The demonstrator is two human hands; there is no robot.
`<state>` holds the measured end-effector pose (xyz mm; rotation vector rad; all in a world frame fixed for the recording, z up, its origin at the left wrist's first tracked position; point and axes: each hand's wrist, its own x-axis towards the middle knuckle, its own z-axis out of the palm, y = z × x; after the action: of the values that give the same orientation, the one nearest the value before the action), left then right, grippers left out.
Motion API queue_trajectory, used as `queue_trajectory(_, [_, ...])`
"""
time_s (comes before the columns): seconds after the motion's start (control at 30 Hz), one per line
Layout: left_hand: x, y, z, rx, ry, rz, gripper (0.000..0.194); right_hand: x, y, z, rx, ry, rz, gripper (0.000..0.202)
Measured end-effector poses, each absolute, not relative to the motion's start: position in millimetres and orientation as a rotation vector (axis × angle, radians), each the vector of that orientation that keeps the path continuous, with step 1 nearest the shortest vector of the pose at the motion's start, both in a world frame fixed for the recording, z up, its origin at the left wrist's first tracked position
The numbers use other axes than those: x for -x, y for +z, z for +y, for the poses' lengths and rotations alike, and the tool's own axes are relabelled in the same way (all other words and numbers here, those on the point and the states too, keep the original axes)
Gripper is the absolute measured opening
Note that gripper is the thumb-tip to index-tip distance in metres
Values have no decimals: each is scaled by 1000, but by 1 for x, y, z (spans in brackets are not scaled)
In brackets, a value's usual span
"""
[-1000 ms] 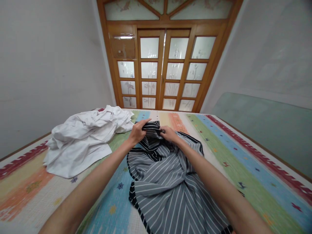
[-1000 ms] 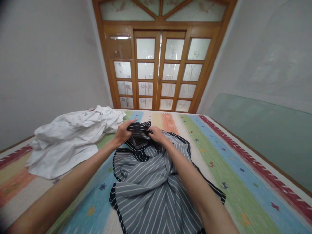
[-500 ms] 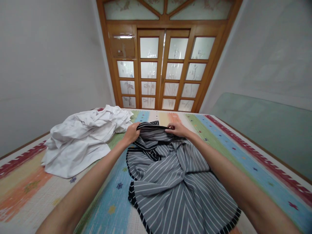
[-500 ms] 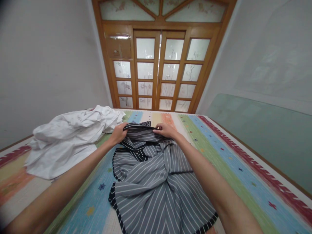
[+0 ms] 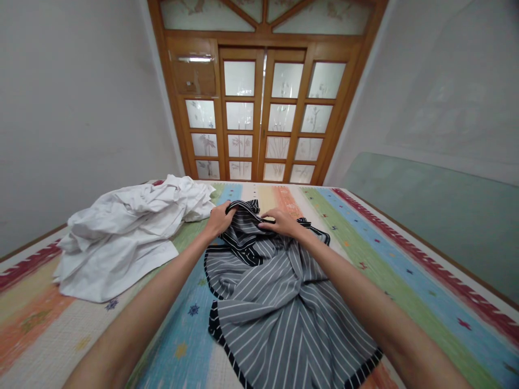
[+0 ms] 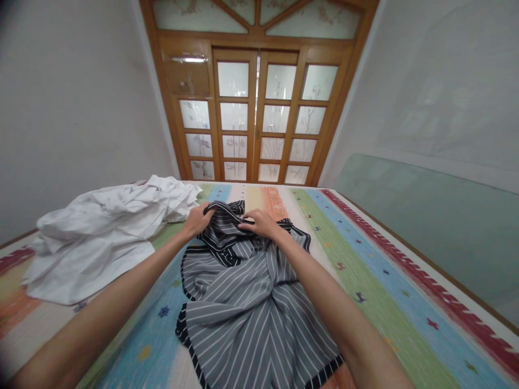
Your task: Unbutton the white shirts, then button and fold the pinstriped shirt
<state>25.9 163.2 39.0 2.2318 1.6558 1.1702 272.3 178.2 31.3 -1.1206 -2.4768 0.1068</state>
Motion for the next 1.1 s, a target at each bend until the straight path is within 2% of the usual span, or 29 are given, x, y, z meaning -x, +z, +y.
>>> queue_trajectory(0.13, [-24, 37, 166, -2222, 1166, 1691, 34, -274, 35, 173, 1352, -145, -2613, 27])
queue_trajectory(0.3, [-15, 33, 170, -2125, 1154, 1776, 43, -288, 35, 174, 1553, -298, -2547, 32])
queue_trajectory(0.47, [4, 29, 169, -2270, 824, 1667, 52, -321, 41, 182, 1650, -341, -2474, 29])
queue_trajectory(0.63, [21, 19, 166, -2513, 405, 1588, 35, -359, 51, 185, 1755, -405, -2318, 24])
queue_trajectory(0.73, [27, 17, 168, -2550, 382, 1610, 21, -377, 53, 187, 1855, -392, -2183, 22])
queue_trajectory(0.8, [31, 19, 169, -2549, 385, 1621, 20, -387, 52, 188, 1928, -364, -2079, 21])
queue_trajectory(1.03, [37, 38, 172, -2490, 301, 1812, 39, -410, 53, 198, 1984, -205, -1657, 25])
queue_trajectory(1.1, [34, 43, 173, -2472, 273, 1889, 49, -414, 55, 201, 1951, -173, -1568, 27])
